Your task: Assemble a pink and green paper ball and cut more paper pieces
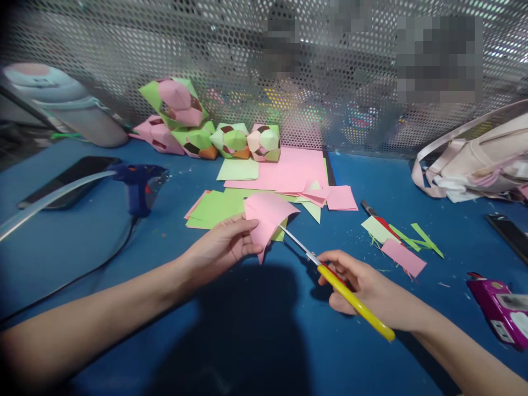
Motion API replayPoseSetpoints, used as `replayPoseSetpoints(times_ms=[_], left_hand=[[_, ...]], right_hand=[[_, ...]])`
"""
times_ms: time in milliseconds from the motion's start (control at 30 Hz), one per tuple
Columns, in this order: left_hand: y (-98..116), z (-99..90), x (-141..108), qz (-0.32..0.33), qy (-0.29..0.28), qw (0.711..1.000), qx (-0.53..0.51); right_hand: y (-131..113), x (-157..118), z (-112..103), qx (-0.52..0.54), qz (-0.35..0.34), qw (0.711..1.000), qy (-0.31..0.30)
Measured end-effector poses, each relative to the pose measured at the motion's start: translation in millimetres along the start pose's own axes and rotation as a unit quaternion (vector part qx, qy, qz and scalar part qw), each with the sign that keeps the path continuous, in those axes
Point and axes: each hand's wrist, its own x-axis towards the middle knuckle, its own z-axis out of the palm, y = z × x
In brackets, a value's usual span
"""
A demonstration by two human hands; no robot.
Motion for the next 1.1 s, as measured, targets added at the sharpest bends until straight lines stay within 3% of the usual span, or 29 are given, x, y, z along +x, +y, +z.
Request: replayPoseSetpoints(times_ms=[267, 500, 767, 1100], left_hand=[[-3, 3.6, -5, 0.001, -0.044, 0.997, 0.065], [-7, 4.7, -11, 0.023, -0.067, 0.992, 0.1], [-7, 10.2, -17, 0.023, -0.068, 0.991, 0.113], [-10, 12.9, -21, 0.023, -0.06, 0.992, 0.11]], right_hand=[[-21, 4, 12, 0.022, 0.008, 1.0, -0.005], [-10, 6, 14, 0.025, -0.005, 1.0, -0.007], [-22, 0, 22, 0.072, 0.062, 0.995, -0.02], [-37, 0, 30, -0.064, 0.096, 0.993, -0.017]])
